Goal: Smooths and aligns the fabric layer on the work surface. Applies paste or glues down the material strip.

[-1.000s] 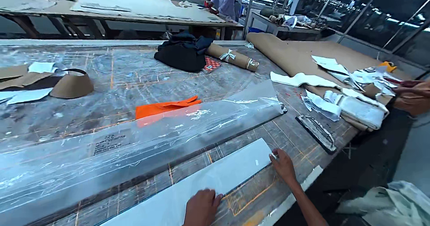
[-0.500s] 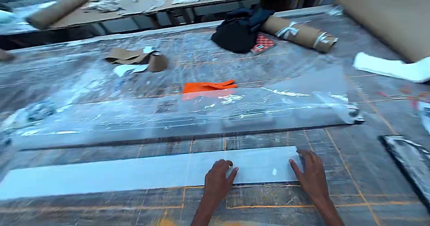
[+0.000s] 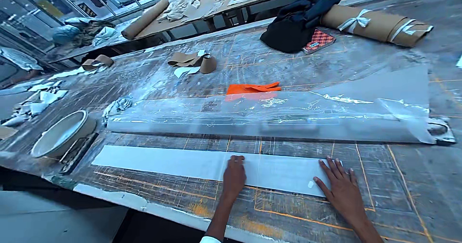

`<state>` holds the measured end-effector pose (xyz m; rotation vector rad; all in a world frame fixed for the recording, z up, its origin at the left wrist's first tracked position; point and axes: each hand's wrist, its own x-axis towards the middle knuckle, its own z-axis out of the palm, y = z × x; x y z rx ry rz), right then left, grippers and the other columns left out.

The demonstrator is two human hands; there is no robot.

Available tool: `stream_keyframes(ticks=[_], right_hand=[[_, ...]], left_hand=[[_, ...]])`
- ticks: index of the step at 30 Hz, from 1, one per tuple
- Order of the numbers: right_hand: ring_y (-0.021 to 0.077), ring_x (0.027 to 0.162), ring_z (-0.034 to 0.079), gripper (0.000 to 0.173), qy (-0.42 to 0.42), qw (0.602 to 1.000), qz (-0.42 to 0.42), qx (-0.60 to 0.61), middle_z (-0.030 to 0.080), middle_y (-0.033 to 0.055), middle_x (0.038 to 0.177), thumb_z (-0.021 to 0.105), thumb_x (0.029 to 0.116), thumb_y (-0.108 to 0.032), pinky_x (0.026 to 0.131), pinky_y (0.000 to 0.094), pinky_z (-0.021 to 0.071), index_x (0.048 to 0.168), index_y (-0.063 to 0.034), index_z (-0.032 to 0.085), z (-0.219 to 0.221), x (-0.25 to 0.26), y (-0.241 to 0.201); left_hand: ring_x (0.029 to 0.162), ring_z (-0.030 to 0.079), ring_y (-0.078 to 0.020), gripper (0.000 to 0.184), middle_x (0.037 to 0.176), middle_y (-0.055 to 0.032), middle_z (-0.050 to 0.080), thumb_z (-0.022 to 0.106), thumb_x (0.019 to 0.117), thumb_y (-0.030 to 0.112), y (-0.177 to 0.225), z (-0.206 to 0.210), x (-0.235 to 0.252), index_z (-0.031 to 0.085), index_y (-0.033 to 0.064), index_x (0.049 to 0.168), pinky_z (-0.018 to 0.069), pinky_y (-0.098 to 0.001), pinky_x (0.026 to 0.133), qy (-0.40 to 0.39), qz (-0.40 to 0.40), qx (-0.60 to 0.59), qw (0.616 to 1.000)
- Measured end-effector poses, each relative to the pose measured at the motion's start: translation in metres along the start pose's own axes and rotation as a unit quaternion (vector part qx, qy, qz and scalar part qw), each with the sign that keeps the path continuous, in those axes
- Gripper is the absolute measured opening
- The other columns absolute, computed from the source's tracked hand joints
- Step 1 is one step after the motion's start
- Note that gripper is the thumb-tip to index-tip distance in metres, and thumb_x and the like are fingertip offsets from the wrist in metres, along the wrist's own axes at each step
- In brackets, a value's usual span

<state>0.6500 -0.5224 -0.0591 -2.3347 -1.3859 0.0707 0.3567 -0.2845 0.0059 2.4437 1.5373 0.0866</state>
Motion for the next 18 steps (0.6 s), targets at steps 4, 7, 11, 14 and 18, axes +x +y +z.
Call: stream_keyframes(ticks=[4,7,11,14,18], right_hand=[[0.0255,0.155,0.028,0.073,-0.001,1.0,0.001,-0.007,0.037,-0.0019,0.165,0.028,0.0988,-0.072,0.124,0.0634,0.0156,0.155,-0.0299,0.047,0.0,-0.002,-0.002],[0.0241,0.155,0.028,0.072,-0.001,1.0,0.005,-0.015,0.035,-0.0026,0.166,0.028,0.0993,-0.071,0.124,0.0617,0.0149,0.156,-0.0305,0.046,0.0,-0.002,-0.003],[0.0219,0.155,0.028,0.068,0.009,1.0,0.016,0.02,0.036,-0.0025,0.166,0.032,0.1011,-0.067,0.125,0.0576,0.0183,0.156,-0.0296,0.047,-0.001,-0.001,-0.003],[0.0249,0.149,0.039,0.056,0.081,0.99,0.028,0.11,0.046,0.0042,0.159,0.044,0.1025,-0.054,0.123,0.0537,0.0315,0.148,-0.0222,0.057,-0.005,-0.008,0.005],[0.0246,0.136,0.055,0.039,0.148,0.978,0.039,0.144,0.062,0.0054,0.143,0.052,0.102,-0.038,0.114,0.0469,0.0453,0.127,-0.0171,0.073,-0.013,-0.032,0.012]], left_hand=[[0.12,0.06,-0.0462,0.044,0.138,-0.0209,0.059,0.063,0.0904,-0.002,-0.011,-0.005,0.01,0.066,0.0122,0.132,0.0568,-0.0608,0.087,0.03,-0.081,0.039,0.995],[0.122,0.06,-0.0444,0.045,0.14,-0.0225,0.056,0.058,0.0937,-0.001,0.004,-0.013,0.016,0.061,0.0098,0.137,0.0566,-0.0581,0.091,-0.004,-0.072,0.035,0.997],[0.117,0.063,-0.034,0.049,0.137,-0.0099,0.062,0.053,0.0933,0.002,0.057,0.014,-0.005,0.065,0.0223,0.136,0.0588,-0.0505,0.083,-0.047,0.094,0.036,0.994],[0.117,0.063,-0.0342,0.042,0.13,-0.0105,0.063,0.052,0.0965,0.004,0.067,0.025,0.005,0.066,0.0206,0.132,0.0583,-0.0514,0.084,-0.017,0.06,-0.004,0.998],[0.113,0.066,-0.0321,0.038,0.124,-0.0106,0.069,0.051,0.0955,0.006,0.121,0.041,-0.025,0.071,0.0165,0.126,0.056,-0.0514,0.088,-0.097,0.234,-0.034,0.967]])
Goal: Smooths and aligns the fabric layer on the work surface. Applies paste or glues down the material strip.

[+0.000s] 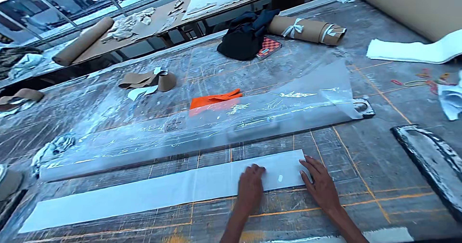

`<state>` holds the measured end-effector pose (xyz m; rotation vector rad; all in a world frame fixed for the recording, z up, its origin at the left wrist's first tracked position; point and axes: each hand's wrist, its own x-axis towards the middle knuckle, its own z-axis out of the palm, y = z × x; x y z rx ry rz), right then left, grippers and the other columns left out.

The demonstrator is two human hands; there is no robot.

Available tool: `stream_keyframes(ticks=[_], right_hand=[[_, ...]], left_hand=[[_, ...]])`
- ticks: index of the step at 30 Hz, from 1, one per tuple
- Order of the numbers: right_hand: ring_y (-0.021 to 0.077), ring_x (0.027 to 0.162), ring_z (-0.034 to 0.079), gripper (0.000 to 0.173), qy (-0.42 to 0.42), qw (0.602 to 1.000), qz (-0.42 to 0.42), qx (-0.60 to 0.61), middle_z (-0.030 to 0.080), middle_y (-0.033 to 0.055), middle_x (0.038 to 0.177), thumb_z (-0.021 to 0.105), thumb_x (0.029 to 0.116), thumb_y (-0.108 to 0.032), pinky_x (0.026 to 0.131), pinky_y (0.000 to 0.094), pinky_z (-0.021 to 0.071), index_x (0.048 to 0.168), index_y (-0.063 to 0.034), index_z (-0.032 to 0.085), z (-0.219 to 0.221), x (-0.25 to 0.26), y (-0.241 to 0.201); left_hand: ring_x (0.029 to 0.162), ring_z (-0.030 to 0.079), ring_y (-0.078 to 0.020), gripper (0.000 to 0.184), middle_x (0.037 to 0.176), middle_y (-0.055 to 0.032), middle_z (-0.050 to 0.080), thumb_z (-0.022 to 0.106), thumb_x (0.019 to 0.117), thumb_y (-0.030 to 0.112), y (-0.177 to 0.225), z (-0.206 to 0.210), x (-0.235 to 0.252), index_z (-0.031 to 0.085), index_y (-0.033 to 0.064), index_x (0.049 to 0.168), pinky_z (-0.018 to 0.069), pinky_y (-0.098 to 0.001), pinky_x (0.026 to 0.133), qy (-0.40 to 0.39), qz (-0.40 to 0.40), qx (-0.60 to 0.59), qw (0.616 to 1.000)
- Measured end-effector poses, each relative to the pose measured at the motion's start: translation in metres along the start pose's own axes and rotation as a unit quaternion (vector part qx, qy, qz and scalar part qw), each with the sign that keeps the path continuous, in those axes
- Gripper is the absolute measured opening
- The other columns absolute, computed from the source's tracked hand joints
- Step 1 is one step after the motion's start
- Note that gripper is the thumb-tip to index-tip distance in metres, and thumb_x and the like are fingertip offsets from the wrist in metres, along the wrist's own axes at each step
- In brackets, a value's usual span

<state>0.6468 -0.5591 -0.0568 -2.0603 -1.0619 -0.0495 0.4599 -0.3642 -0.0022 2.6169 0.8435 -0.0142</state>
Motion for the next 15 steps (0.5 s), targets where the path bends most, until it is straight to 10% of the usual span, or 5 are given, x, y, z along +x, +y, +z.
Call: stream_keyframes(ticks=[3,8,15], right_hand=[[0.0234,0.124,0.063,0.033,0.027,0.999,0.022,-0.01,0.069,0.003,0.13,0.053,0.1001,-0.034,0.103,0.0418,0.0522,0.11,-0.0171,0.079,-0.011,-0.02,-0.002],[0.0225,0.124,0.062,0.032,0.014,0.999,0.039,-0.03,0.07,0.0007,0.127,0.054,0.0993,-0.035,0.103,0.042,0.0522,0.109,-0.0184,0.08,-0.011,-0.035,-0.004],[0.0265,0.12,0.064,0.036,0.018,0.999,0.037,-0.025,0.072,0.0027,0.123,0.052,0.0988,-0.038,0.1,0.0479,0.0521,0.106,-0.0161,0.08,-0.011,-0.031,-0.003]], left_hand=[[0.1,0.068,-0.0286,0.028,0.105,-0.0082,0.071,0.052,0.0967,0.011,0.04,0.017,0.006,0.074,0.0147,0.113,0.0553,-0.0468,0.08,-0.009,0.087,-0.007,0.996],[0.109,0.062,-0.0266,0.033,0.121,-0.006,0.065,0.056,0.0942,0.01,0.077,0.025,0.029,0.072,0.0204,0.121,0.0515,-0.0444,0.083,0.005,0.075,0.017,0.997],[0.097,0.069,-0.0295,0.023,0.103,-0.0103,0.071,0.055,0.0953,0.007,0.058,0.003,0.022,0.075,0.0111,0.106,0.0563,-0.0474,0.079,0.058,0.019,-0.041,0.997]])
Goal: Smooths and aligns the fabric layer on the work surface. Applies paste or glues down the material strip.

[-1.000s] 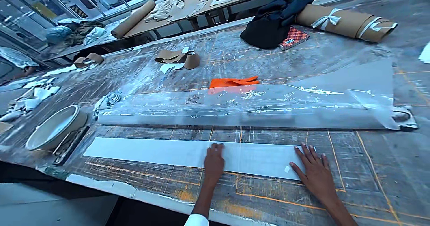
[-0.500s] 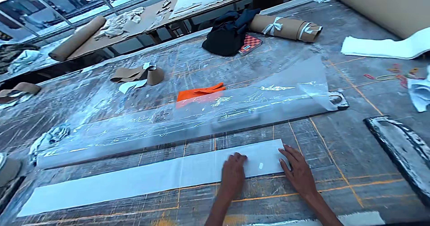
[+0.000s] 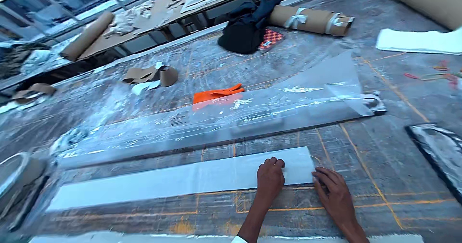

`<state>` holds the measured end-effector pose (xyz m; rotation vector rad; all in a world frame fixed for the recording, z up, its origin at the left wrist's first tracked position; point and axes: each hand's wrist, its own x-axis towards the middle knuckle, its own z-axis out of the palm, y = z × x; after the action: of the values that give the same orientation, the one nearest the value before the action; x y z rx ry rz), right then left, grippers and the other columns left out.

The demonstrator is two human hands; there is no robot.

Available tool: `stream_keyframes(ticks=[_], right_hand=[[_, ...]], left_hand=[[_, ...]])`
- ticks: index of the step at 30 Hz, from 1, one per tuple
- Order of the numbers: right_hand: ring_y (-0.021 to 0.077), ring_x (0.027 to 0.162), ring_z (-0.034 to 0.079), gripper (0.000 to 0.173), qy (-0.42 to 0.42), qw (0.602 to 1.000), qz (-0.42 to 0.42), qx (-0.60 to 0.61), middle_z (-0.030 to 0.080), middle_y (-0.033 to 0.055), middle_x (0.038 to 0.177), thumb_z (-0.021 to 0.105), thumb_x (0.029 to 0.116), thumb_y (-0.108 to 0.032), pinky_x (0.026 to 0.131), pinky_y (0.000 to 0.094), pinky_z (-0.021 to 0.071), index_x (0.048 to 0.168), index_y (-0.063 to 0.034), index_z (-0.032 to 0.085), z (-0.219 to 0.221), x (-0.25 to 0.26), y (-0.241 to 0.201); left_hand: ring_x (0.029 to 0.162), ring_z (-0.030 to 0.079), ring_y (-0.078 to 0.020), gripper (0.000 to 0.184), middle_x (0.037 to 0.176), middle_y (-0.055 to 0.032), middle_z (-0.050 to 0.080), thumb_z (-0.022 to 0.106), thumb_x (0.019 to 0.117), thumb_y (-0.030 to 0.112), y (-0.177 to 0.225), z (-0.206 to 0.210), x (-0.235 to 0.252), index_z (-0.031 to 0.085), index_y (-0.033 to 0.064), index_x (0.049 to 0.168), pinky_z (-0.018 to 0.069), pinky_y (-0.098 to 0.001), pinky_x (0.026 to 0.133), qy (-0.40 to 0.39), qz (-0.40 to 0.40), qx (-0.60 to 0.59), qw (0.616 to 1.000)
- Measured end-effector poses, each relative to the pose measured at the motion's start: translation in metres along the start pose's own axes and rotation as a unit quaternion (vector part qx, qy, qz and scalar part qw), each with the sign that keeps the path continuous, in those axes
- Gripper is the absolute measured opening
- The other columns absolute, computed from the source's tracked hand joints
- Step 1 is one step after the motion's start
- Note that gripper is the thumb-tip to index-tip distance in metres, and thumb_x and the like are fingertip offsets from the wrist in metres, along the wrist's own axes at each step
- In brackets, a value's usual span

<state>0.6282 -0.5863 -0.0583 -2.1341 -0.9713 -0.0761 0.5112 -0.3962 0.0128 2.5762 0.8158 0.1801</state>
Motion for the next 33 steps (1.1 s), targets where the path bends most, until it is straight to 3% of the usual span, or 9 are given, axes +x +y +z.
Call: stream_keyframes(ticks=[6,12,15,17,19,21,25,30,33], right_hand=[[0.0394,0.122,0.061,0.039,-0.045,0.998,-0.04,0.035,0.067,0.0221,0.128,0.058,0.1009,-0.03,0.108,0.0513,0.0447,0.122,-0.0005,0.07,-0.017,0.006,-0.005],[0.0347,0.124,0.06,0.036,-0.093,0.986,-0.107,0.093,0.065,0.023,0.128,0.061,0.1017,-0.029,0.11,0.0452,0.0441,0.123,-0.0011,0.07,0.003,0.03,-0.046],[0.0363,0.127,0.059,0.037,-0.125,0.976,-0.138,0.112,0.065,0.0229,0.131,0.061,0.1011,-0.03,0.111,0.0487,0.0442,0.124,-0.002,0.07,0.028,0.033,-0.081],[0.0378,0.132,0.055,0.044,-0.147,0.978,-0.133,0.071,0.063,0.0192,0.137,0.058,0.101,-0.042,0.113,0.0574,0.0397,0.128,-0.0085,0.07,0.05,0.031,-0.1],[0.0448,0.141,0.044,0.055,-0.165,0.983,-0.083,-0.015,0.055,0.0174,0.147,0.05,0.1003,-0.058,0.112,0.0753,0.0243,0.135,-0.018,0.067,0.072,0.024,-0.117],[0.0476,0.146,0.036,0.061,-0.14,0.986,-0.03,-0.086,0.051,0.0154,0.153,0.045,0.0984,-0.067,0.109,0.0825,0.0146,0.135,-0.024,0.067,0.093,0.017,-0.122],[0.0435,0.148,0.035,0.063,-0.09,0.983,-0.005,-0.162,0.052,0.0091,0.153,0.041,0.0979,-0.07,0.109,0.0815,0.0142,0.136,-0.027,0.065,0.111,0.019,-0.109],[0.0397,0.145,0.039,0.058,-0.08,0.98,-0.022,-0.179,0.055,0.0054,0.15,0.041,0.0993,-0.068,0.11,0.0764,0.0203,0.134,-0.0282,0.066,0.11,0.023,-0.091],[0.0371,0.147,0.038,0.057,-0.083,0.98,-0.02,-0.182,0.054,0.0059,0.151,0.042,0.0999,-0.067,0.113,0.0727,0.0206,0.135,-0.0285,0.065,0.108,0.022,-0.088]], left_hand=[[0.096,0.07,-0.0333,0.038,0.128,-0.0164,0.062,0.058,0.0911,-0.002,-0.1,-0.049,-0.039,0.065,0.0063,0.128,0.061,-0.0502,0.074,0.228,-0.173,0.05,0.957],[0.102,0.069,-0.0352,0.025,0.11,-0.0155,0.07,0.053,0.0972,-0.002,-0.209,-0.124,-0.094,0.072,0.006,0.111,0.058,-0.0557,0.084,0.204,-0.285,0.066,0.934],[0.11,0.065,-0.0363,0.032,0.119,-0.0115,0.069,0.055,0.0948,-0.005,-0.266,-0.14,-0.113,0.073,0.0119,0.114,0.054,-0.0585,0.084,0.161,-0.31,0.085,0.933],[0.117,0.06,-0.0369,0.043,0.133,-0.0072,0.064,0.059,0.0906,-0.006,-0.299,-0.141,-0.114,0.07,0.0189,0.124,0.0514,-0.0595,0.082,0.121,-0.307,0.098,0.939],[0.12,0.056,-0.0391,0.053,0.142,-0.0052,0.058,0.062,0.0878,-0.006,-0.316,-0.147,-0.108,0.067,0.0232,0.131,0.051,-0.0596,0.08,0.089,-0.288,0.11,0.947],[0.12,0.055,-0.0399,0.059,0.145,-0.0056,0.055,0.064,0.0876,-0.006,-0.321,-0.158,-0.104,0.064,0.0256,0.138,0.0498,-0.0585,0.079,0.064,-0.268,0.104,0.956],[0.119,0.057,-0.0361,0.054,0.137,-0.005,0.059,0.063,0.0905,-0.002,-0.339,-0.17,-0.116,0.064,0.028,0.136,0.0523,-0.0542,0.078,0.025,-0.233,0.111,0.966],[0.122,0.055,-0.0373,0.056,0.144,-0.0082,0.055,0.059,0.0953,-0.002,-0.383,-0.187,-0.133,0.061,0.0283,0.142,0.0511,-0.0558,0.08,0.054,-0.187,0.09,0.977],[0.111,0.062,-0.0381,0.045,0.127,-0.0131,0.063,0.058,0.0961,-0.003,-0.411,-0.206,-0.159,0.067,0.021,0.134,0.0536,-0.0547,0.076,0.107,-0.201,0.081,0.97]])
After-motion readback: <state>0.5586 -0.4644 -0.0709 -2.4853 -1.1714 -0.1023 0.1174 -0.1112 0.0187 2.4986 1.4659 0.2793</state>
